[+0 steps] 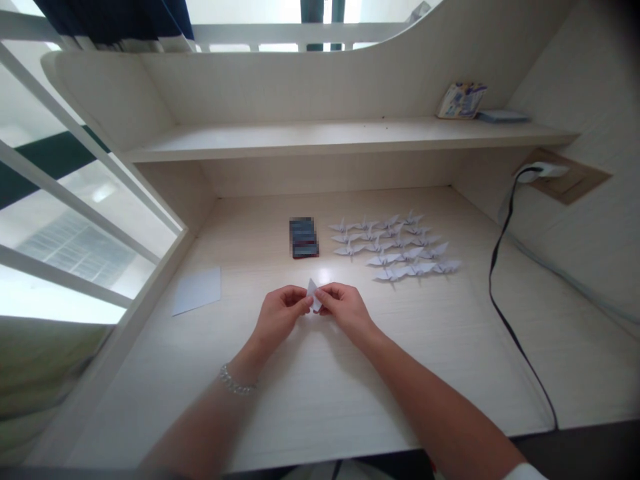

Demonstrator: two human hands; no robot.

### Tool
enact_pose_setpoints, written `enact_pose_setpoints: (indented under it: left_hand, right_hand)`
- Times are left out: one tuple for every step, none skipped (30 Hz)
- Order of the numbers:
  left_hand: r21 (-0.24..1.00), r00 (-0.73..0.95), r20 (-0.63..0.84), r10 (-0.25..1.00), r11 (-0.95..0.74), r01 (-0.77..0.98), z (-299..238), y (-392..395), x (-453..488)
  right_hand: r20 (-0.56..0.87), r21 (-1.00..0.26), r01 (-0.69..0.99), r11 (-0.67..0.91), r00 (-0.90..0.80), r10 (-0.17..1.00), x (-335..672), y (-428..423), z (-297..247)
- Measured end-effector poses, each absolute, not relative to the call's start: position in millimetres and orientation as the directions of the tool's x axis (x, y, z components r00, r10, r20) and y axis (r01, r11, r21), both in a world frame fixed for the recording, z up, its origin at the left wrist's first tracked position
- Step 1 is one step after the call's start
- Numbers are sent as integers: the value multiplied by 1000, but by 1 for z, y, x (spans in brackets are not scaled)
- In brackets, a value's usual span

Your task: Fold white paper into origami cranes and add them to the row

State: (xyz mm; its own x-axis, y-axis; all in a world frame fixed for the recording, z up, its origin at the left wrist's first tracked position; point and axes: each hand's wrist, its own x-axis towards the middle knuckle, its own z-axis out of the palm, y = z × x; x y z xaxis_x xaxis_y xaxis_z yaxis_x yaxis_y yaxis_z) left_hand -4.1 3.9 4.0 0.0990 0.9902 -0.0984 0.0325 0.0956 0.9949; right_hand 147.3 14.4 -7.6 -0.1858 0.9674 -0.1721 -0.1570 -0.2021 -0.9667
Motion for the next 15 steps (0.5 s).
enact_pose_setpoints:
  left_hand:
    - [994, 76, -104, 992, 101, 34, 4, 4, -4]
    - [994, 50, -106, 993, 104, 36, 4, 4, -5]
    - [994, 27, -107, 994, 106, 36, 3, 5, -5]
    - [994, 7, -107, 994, 106, 33, 3, 5, -5]
    - [994, -8, -104, 995, 105, 25, 3, 5, -5]
    - [995, -18, -101, 995, 101, 15, 3, 5, -5]
    - [995, -22, -98, 995, 98, 4, 3, 5, -5]
    - [995, -23, -97, 995, 97, -7, 4, 5, -5]
    - [995, -21, -97, 995, 97, -14, 4, 5, -5]
    - [995, -22, -99, 995, 99, -19, 5, 4, -4]
    - [995, -23, -102, 995, 102, -20, 6, 4, -4]
    - [994, -25, -106, 994, 105, -22, 6, 4, -4]
    - [994, -24, -109, 994, 109, -26, 7, 4, -4]
    - [993, -22, -112, 993, 112, -31, 7, 4, -4]
    - [993, -19, -115, 993, 114, -37, 8, 4, -5]
  right_hand:
    - [-176, -961, -174, -214, -209, 962, 147, 14, -8]
    - [-176, -958, -180, -222, -240, 955, 147, 14, -8]
    - [-172, -959, -174, -224, -273, 947, 146, 14, -8]
    - [-164, -964, -156, -216, -296, 941, 146, 13, -7]
    - [-152, -971, -132, -201, -309, 939, 145, 13, -7]
    - [-141, -977, -108, -183, -314, 939, 145, 12, -6]
    - [-134, -981, -91, -170, -314, 940, 145, 12, -5]
    - [-128, -983, -85, -162, -311, 942, 145, 12, -5]
    - [-125, -983, -90, -160, -310, 943, 145, 12, -4]
    - [-129, -981, -102, -168, -312, 941, 145, 12, -4]
    - [-138, -976, -116, -183, -315, 939, 146, 12, -4]
    - [-152, -971, -129, -201, -314, 937, 146, 12, -4]
    - [-169, -965, -139, -220, -311, 935, 147, 12, -3]
    - [-188, -960, -144, -240, -306, 933, 147, 12, -3]
    - [-204, -955, -144, -257, -306, 930, 148, 12, -3]
